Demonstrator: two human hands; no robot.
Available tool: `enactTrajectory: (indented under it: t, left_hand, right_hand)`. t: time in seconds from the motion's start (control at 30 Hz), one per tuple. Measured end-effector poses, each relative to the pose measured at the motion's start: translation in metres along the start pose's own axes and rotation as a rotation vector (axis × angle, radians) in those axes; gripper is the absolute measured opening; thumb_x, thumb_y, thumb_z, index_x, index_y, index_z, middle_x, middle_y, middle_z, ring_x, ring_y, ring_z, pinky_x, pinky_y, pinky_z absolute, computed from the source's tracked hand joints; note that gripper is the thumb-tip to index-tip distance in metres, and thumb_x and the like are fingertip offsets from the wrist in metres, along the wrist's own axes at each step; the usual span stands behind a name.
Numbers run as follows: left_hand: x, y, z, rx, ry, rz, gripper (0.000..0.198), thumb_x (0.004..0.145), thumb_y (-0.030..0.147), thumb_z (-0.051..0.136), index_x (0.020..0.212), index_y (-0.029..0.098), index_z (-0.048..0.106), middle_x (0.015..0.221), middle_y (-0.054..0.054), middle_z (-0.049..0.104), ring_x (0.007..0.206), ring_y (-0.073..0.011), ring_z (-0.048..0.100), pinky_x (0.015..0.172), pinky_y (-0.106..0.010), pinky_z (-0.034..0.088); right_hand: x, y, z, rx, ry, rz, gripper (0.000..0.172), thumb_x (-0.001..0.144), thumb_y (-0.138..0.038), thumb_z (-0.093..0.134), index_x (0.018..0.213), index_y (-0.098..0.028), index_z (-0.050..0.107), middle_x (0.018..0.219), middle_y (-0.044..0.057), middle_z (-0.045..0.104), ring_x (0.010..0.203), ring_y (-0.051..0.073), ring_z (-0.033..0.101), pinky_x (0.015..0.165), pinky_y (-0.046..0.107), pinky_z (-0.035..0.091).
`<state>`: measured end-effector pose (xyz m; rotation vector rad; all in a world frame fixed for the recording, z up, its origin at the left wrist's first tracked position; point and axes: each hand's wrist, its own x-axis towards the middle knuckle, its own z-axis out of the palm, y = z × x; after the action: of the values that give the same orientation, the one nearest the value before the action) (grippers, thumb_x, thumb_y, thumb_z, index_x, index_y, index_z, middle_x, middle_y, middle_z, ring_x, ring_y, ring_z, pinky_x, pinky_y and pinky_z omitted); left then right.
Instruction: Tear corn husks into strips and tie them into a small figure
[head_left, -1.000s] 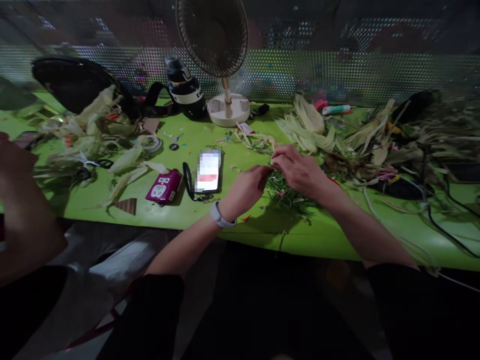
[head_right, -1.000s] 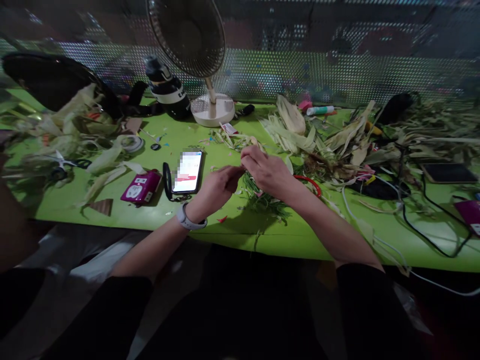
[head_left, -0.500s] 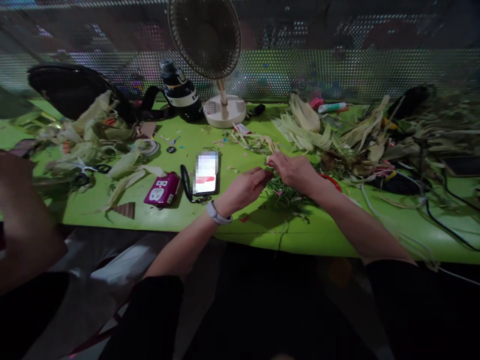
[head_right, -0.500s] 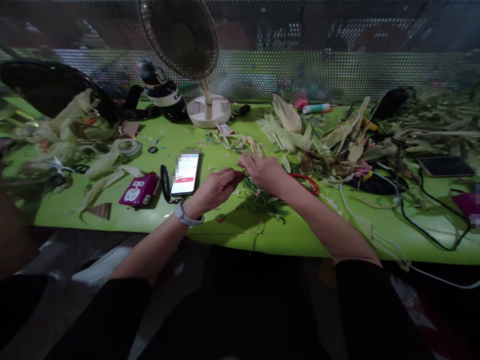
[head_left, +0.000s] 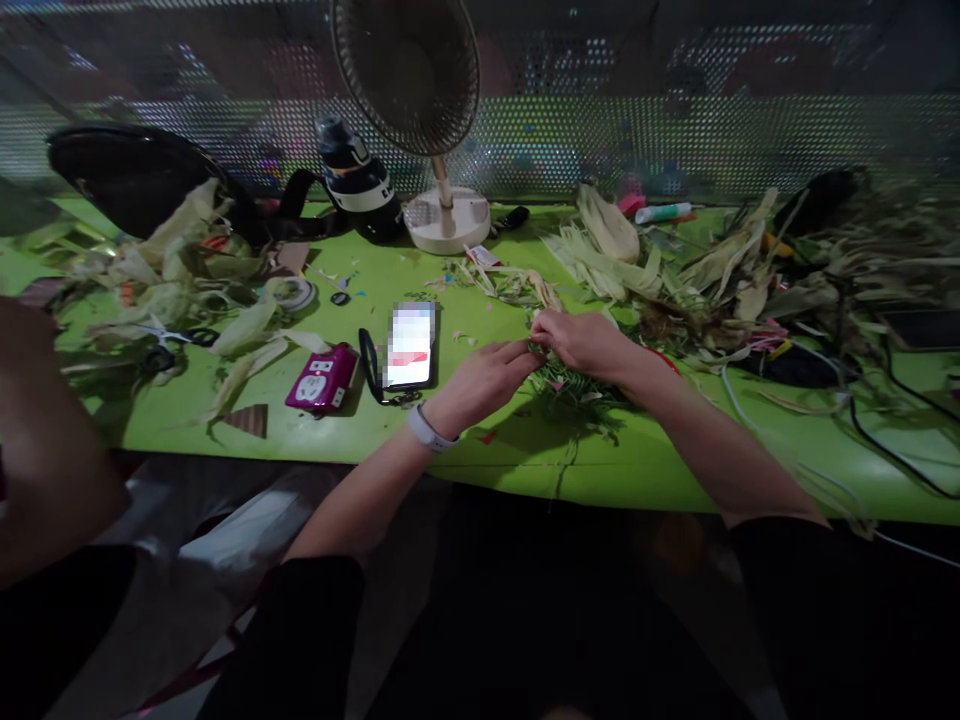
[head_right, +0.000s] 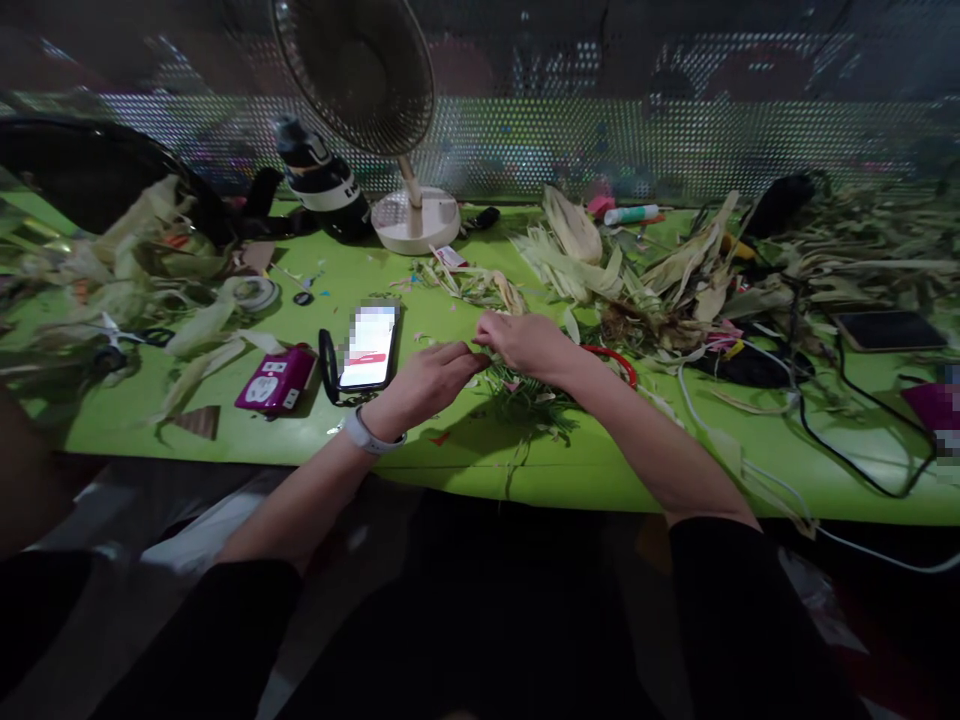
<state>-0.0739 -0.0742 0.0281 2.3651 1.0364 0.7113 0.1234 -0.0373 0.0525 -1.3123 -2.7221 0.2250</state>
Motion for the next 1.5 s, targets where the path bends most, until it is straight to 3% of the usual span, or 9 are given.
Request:
enactTrajectory:
  t: [0.4,0.53,0.8,0.9,1.0,1.07,1.17,1.33,1.5]
  left_hand:
    - [-0.001,-0.003,0.001,-0.167,0.007,0.032,0.03,0.087,0.009,0.056,0.099,0.025,0.077,0.118,-0.01,0.07,0.104,-0.0221,0.062,0.1,-0.037,0.042]
    - [0.0,-0.006,0.008,-0.121,-0.004,0.057,0.026,0.09,0.011,0.056,0.101,0.023,0.076,0.119,-0.012,0.071,0.104,-0.0216,0.065,0.097,-0.036,0.047]
    - [0.005,-0.015,0.018,-0.116,0.167,0.245,0.019,0.097,0.02,0.054,0.098,0.017,0.073,0.108,-0.012,0.072,0.102,-0.0185,0.069,0.089,-0.033,0.056]
    - [0.008,-0.014,0.019,-0.355,0.209,0.082,0.016,0.094,0.024,0.061,0.09,0.016,0.074,0.094,-0.009,0.073,0.083,-0.0151,0.069,0.077,-0.029,0.056]
    - [0.011,-0.013,0.014,-0.796,0.228,-0.293,0.013,0.091,0.024,0.067,0.084,0.015,0.075,0.082,-0.004,0.073,0.065,-0.0082,0.063,0.068,-0.022,0.052]
    - [0.013,-0.012,0.009,-1.108,0.262,-0.541,0.009,0.087,0.018,0.07,0.081,0.015,0.075,0.082,-0.002,0.074,0.062,-0.0046,0.06,0.067,-0.018,0.052]
    - [0.016,-0.009,0.004,-1.394,0.334,-0.748,0.01,0.084,0.009,0.071,0.076,0.013,0.075,0.083,-0.002,0.075,0.06,-0.0013,0.059,0.065,-0.014,0.052]
    - [0.02,-0.001,0.005,-1.505,0.373,-0.781,0.014,0.083,0.003,0.068,0.072,0.011,0.074,0.073,-0.001,0.073,0.055,-0.0016,0.058,0.057,-0.012,0.05]
    - [0.021,-0.001,0.005,-1.515,0.391,-0.763,0.02,0.085,0.002,0.065,0.067,0.011,0.07,0.072,0.0,0.073,0.053,-0.0008,0.057,0.053,-0.011,0.046]
  right_hand:
    - [0.005,0.011,0.0,0.197,-0.096,0.054,0.024,0.103,-0.032,0.043,0.107,-0.015,0.06,0.101,0.013,0.071,0.085,0.022,0.061,0.072,0.029,0.035]
    - [0.008,0.009,0.004,0.158,-0.091,0.085,0.026,0.103,-0.03,0.043,0.11,-0.013,0.06,0.104,0.016,0.073,0.088,0.024,0.063,0.073,0.029,0.035]
    - [0.014,0.015,0.015,0.215,0.001,0.099,0.028,0.102,-0.036,0.044,0.106,-0.015,0.063,0.095,0.013,0.074,0.081,0.023,0.062,0.069,0.03,0.035]
    - [0.013,0.019,0.019,0.304,0.186,0.12,0.031,0.102,-0.041,0.044,0.108,-0.016,0.062,0.095,0.011,0.074,0.08,0.022,0.062,0.071,0.03,0.039]
    - [0.007,0.021,0.012,0.394,0.471,0.154,0.035,0.101,-0.045,0.046,0.11,-0.016,0.063,0.104,0.012,0.073,0.084,0.021,0.063,0.073,0.031,0.044]
    - [0.002,0.018,0.004,0.449,0.517,0.147,0.035,0.099,-0.045,0.048,0.105,-0.015,0.066,0.1,0.011,0.074,0.08,0.019,0.063,0.071,0.031,0.045]
    - [-0.005,0.01,-0.006,0.528,0.271,0.12,0.027,0.093,-0.039,0.058,0.091,-0.015,0.07,0.077,0.005,0.071,0.068,0.016,0.061,0.068,0.03,0.045]
    - [-0.001,-0.003,0.006,0.888,-0.176,0.233,0.024,0.085,-0.037,0.071,0.097,-0.017,0.069,0.08,0.003,0.07,0.053,0.012,0.059,0.054,0.028,0.047]
    - [0.005,-0.002,0.018,1.14,-0.215,0.247,0.014,0.091,-0.032,0.063,0.092,-0.018,0.062,0.081,0.002,0.068,0.05,0.012,0.06,0.046,0.027,0.047]
